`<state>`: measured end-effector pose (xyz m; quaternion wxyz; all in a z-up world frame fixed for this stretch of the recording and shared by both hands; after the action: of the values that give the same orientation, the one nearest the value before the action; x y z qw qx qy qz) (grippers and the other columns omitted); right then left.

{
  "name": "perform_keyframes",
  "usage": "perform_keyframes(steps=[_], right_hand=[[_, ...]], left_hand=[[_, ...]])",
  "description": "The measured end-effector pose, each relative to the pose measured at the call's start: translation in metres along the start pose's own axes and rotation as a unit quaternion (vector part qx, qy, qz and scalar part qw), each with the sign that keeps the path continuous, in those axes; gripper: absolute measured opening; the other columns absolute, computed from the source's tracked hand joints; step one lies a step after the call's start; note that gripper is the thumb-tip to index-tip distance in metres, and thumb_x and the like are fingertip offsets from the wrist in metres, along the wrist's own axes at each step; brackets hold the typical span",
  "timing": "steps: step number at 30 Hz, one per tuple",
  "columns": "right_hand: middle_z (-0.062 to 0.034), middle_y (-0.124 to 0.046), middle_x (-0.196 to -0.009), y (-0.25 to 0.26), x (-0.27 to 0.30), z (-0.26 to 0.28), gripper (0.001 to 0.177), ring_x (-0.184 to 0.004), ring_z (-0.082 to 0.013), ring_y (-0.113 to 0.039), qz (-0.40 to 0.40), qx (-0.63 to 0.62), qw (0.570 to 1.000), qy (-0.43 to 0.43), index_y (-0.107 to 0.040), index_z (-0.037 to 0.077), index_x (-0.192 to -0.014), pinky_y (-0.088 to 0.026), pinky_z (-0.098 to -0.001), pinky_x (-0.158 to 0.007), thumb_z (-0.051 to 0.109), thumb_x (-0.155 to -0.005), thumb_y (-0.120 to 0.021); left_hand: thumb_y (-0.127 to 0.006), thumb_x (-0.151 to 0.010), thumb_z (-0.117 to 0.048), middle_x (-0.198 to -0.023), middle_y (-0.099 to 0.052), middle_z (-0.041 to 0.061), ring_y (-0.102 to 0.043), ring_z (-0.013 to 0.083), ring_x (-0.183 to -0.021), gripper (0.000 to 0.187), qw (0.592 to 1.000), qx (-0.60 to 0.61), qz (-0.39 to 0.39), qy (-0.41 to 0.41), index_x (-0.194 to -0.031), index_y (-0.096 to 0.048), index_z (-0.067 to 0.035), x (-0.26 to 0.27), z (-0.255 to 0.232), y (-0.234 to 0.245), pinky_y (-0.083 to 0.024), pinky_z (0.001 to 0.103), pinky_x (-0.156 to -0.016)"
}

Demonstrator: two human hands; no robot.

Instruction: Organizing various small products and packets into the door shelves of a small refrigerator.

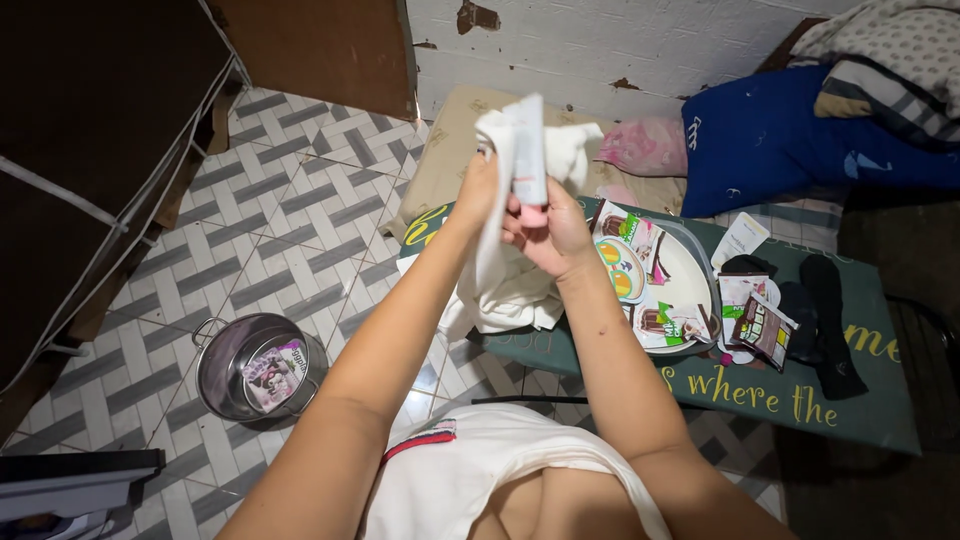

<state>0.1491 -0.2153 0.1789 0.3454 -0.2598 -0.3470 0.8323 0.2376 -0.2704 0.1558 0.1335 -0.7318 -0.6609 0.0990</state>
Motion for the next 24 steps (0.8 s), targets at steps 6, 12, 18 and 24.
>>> perform_keyframes(steps=[6, 12, 18, 24], right_hand=[[-0.0133, -0.065, -0.118, -0.032, 0.011, 0.022, 0.036, -0.099, -0.0246, -0.069, -0.098, 0.121, 0.985, 0.08, -0.049, 0.001, -0.138, -0.058, -0.0421, -0.094, 0.014, -0.104, -0.053], [-0.0204, -0.06, -0.136, 0.002, 0.01, 0.034, 0.034, -0.119, -0.0269, -0.059, -0.006, 0.07, 0.977, 0.202, -0.041, -0.003, -0.145, -0.047, -0.0414, -0.101, 0.001, -0.114, -0.057], [-0.0089, -0.049, -0.141, -0.035, 0.004, 0.03, 0.08, -0.132, -0.0197, -0.051, -0.057, 0.316, 0.908, 0.271, -0.027, 0.009, -0.146, -0.041, -0.036, -0.115, -0.007, -0.083, -0.074], [-0.0114, -0.054, -0.137, -0.024, 0.003, 0.026, 0.072, -0.129, -0.0199, -0.056, -0.114, 0.349, 0.878, 0.308, -0.036, 0.003, -0.142, -0.046, -0.0357, -0.116, -0.011, -0.084, -0.077]], left_hand=[[-0.05, -0.101, -0.024, -0.093, -0.071, 0.014, -0.068, 0.0214, -0.067, 0.034, 0.969, 0.213, 0.073, -0.096, -0.117, -0.063, 0.003, -0.05, 0.052, 0.028, -0.054, 0.029, -0.049], [-0.065, -0.099, -0.006, -0.127, -0.062, 0.014, -0.06, 0.0197, -0.11, 0.049, 0.971, 0.108, 0.145, -0.159, -0.144, -0.05, 0.008, -0.02, 0.054, 0.003, -0.051, 0.03, -0.095], [-0.06, -0.097, -0.008, -0.136, -0.056, 0.011, -0.056, 0.0189, -0.123, 0.053, 0.972, -0.004, 0.023, -0.233, -0.145, -0.039, 0.0, 0.024, 0.03, -0.011, -0.047, 0.033, -0.102], [-0.049, -0.104, -0.011, -0.115, -0.071, 0.014, -0.069, 0.0227, -0.106, 0.029, 0.924, -0.149, -0.059, -0.348, -0.127, -0.059, 0.004, 0.046, -0.004, -0.009, -0.054, 0.037, -0.095]])
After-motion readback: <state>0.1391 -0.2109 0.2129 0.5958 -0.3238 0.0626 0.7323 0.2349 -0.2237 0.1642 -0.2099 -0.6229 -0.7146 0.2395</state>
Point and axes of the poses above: each hand's wrist, its own x-axis away from the middle knuckle, its own y-axis out of the back of the hand, z = x × y, the point moved 8 cm from there along -x, towards the middle knuckle
